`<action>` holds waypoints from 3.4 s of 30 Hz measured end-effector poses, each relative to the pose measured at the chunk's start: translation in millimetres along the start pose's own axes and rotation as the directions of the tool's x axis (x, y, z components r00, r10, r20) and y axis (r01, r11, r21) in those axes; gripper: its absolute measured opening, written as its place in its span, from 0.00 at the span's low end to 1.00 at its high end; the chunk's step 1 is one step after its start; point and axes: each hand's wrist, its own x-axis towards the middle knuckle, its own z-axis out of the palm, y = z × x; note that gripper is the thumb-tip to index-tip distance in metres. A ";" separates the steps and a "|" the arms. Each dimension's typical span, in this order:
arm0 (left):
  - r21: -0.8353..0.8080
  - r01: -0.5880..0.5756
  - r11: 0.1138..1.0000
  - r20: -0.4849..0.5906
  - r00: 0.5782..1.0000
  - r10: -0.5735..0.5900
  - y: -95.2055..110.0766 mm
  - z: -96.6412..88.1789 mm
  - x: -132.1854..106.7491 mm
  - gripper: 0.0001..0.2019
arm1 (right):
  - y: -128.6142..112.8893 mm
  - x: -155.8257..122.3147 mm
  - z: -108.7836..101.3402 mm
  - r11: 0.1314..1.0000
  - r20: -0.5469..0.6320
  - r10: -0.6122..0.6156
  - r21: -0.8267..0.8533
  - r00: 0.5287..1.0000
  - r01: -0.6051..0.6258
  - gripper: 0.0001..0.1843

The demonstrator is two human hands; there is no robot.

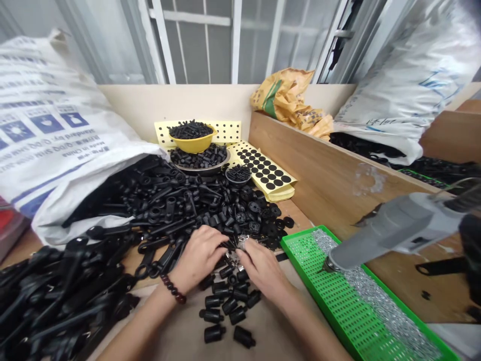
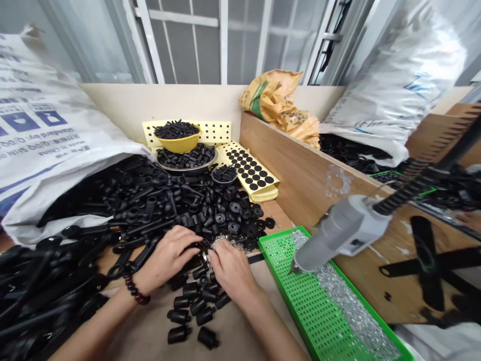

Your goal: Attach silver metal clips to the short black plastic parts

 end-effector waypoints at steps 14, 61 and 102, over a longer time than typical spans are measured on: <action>0.252 0.126 0.960 0.010 0.991 -0.133 9.8 6.0 11.0 0.03 | 4.0 -5.8 4.7 0.990 -0.099 0.040 0.136 0.994 -0.026 0.14; -0.681 0.238 0.693 0.144 0.971 -0.192 72.2 -18.6 -45.1 0.10 | -31.6 -62.9 -19.1 0.946 0.026 -0.217 0.253 0.976 0.203 0.13; -0.831 0.405 0.382 0.209 0.863 -0.461 93.2 1.6 -64.6 0.08 | -31.5 -74.7 -15.0 0.952 -0.119 -0.253 0.148 0.960 0.269 0.14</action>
